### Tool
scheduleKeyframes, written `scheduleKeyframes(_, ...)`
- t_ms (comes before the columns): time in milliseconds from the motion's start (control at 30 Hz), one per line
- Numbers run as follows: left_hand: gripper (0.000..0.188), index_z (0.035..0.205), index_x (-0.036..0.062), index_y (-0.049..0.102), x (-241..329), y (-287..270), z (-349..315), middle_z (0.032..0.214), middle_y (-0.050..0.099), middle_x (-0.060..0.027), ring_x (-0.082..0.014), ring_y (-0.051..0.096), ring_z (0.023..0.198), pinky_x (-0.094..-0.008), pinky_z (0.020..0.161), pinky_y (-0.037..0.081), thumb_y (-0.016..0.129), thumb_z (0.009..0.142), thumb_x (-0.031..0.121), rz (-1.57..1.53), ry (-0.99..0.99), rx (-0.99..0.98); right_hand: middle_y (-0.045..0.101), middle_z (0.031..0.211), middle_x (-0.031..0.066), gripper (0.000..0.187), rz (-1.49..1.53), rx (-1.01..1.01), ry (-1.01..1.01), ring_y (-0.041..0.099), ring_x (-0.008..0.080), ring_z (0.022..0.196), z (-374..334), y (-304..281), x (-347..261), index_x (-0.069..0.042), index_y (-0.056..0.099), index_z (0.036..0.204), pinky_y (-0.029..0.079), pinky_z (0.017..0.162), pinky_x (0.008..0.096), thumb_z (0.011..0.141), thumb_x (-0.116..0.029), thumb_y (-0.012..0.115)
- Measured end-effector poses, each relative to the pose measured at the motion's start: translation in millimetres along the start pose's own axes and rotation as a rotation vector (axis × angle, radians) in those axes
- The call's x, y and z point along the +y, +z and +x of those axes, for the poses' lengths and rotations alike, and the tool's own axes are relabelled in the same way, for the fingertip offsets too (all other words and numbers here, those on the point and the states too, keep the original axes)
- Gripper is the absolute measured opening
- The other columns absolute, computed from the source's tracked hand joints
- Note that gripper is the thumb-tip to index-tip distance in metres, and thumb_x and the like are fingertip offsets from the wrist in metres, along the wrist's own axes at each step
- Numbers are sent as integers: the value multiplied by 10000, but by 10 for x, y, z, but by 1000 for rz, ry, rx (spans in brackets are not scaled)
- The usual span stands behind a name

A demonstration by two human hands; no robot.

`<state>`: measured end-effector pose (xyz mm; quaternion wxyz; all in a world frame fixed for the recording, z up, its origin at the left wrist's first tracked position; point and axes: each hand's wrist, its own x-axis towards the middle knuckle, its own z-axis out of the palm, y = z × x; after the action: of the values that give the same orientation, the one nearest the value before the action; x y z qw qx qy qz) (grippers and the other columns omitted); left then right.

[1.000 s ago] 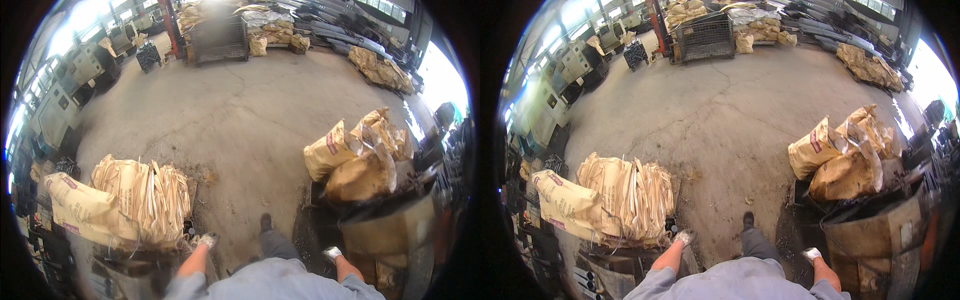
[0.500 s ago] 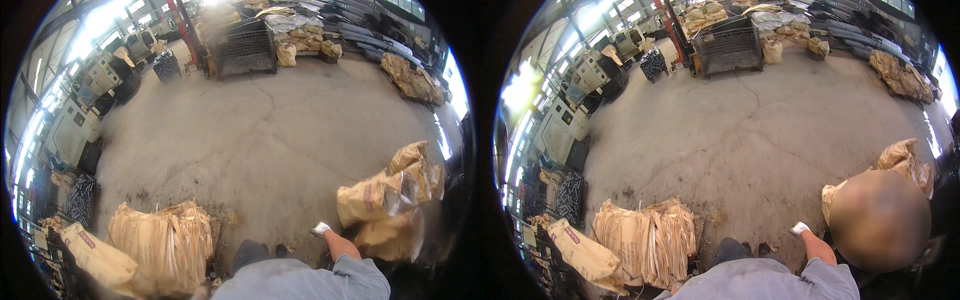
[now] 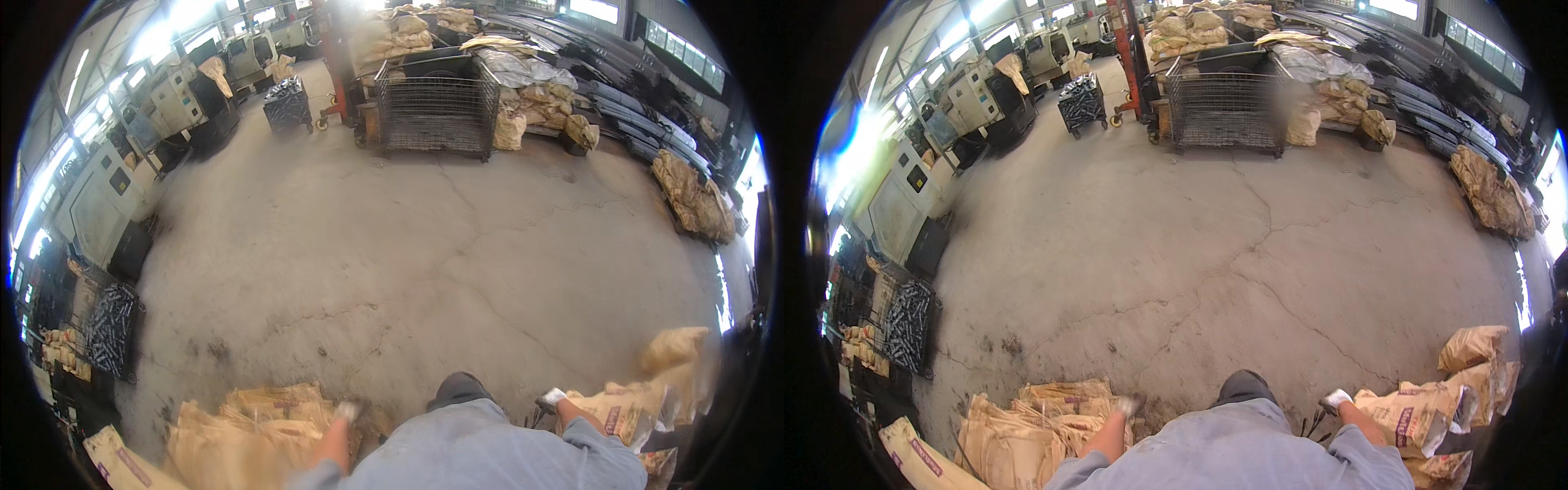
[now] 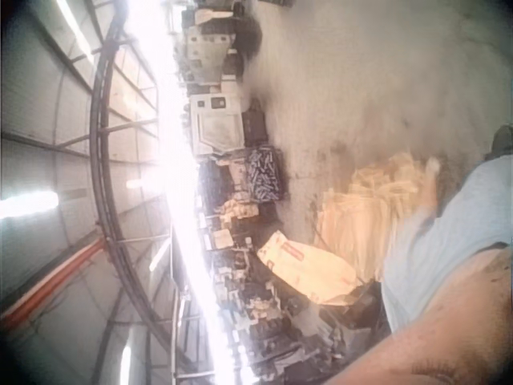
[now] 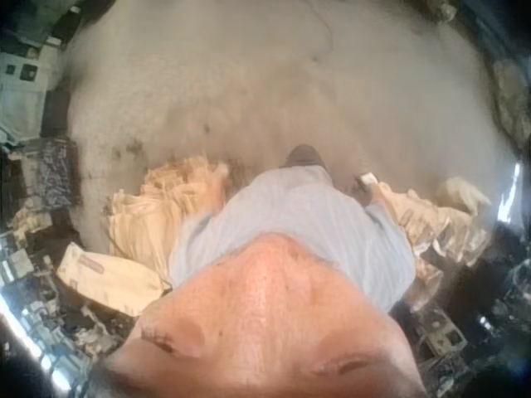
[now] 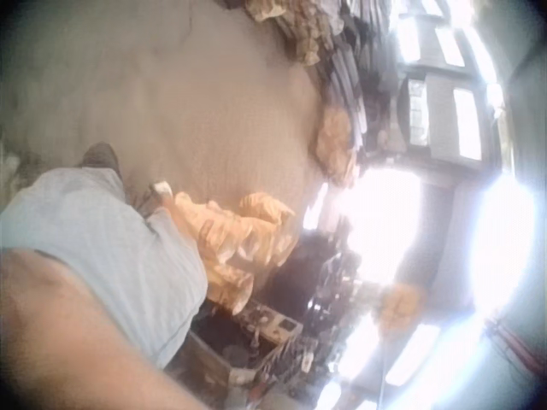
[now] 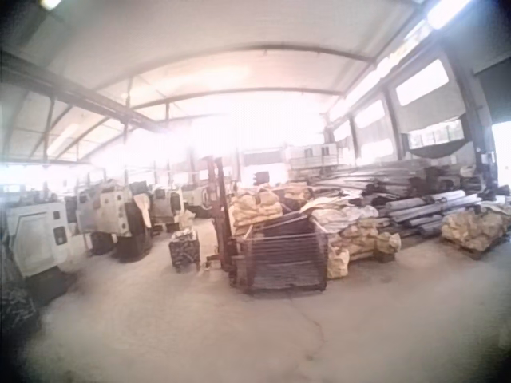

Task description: The person operates a metal turning machine, repeatedly inserting cylindrical metal parts into the chuck, running the machine, and removing the finished parts. They then carry a crate of finished parts to a pallet jack and move it across the workshop floor. The person returns to the machine and continues the same cycle of inserting and removing parts.

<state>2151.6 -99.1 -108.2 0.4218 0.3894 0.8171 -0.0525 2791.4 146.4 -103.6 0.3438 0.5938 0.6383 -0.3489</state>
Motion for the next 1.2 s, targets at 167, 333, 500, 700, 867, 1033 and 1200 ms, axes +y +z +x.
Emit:
scheduleKeyframes(167,541,1327,155,689,1363,-2611,1143,1345,683,-178,-375,631,1280,-441,1060,498,565,986,557,-357,233,382,787,899,111,327,6,-155,104,734,266,791,707,-387,-324,-121,807,976,573,715,393,913,-411,669)
scheduleKeyframes(333,568,1335,161,687,1530,-3951,2097,1351,682,-173,-372,621,1296,-448,1075,492,551,984,587,-336,137,358,795,970,119,369,-43,-120,19,757,279,938,1890,-1392,-1602,-122,815,996,591,806,401,896,-453,687)
scheduleKeyframes(500,615,1450,81,596,66,-3650,2535,1493,590,-175,-368,545,1386,-454,1150,435,479,1037,521,-153,-167,20,767,814,120,443,-87,93,-207,746,273,790,2650,-3527,-4013,-57,804,893,579,737,412,866,-491,719)
scheduleKeyframes(700,539,1331,52,678,-1270,-3482,2964,1419,624,-199,-367,580,1317,-464,1085,462,430,1054,442,-174,-380,-191,759,1155,178,471,32,274,-441,717,369,1083,3079,-6067,-6831,-105,768,1187,556,939,448,883,-454,677)
scheduleKeyframes(867,528,1289,51,697,-1615,-4640,4142,1344,663,-208,-380,626,1240,-483,1036,489,432,1045,438,-192,-379,-200,765,1172,160,477,118,307,-353,718,360,1093,3579,-7016,-8341,-120,769,1205,557,952,434,873,-451,680)
scheduleKeyframes(1033,520,1247,50,715,-1791,-6771,5754,1269,702,-217,-394,673,1163,-503,987,517,434,1035,433,-65,-216,-105,752,1162,154,555,397,186,-260,706,294,994,3646,-7468,-9133,-61,715,1280,561,864,402,864,-429,727)
scheduleKeyframes(1200,506,1285,102,710,-1126,-9959,7649,1319,693,-206,-408,639,1257,-461,1039,507,540,991,477,-449,-125,387,713,1224,175,819,673,349,-154,692,264,1016,3810,-8542,-10117,19,541,1485,560,885,385,820,-370,821)
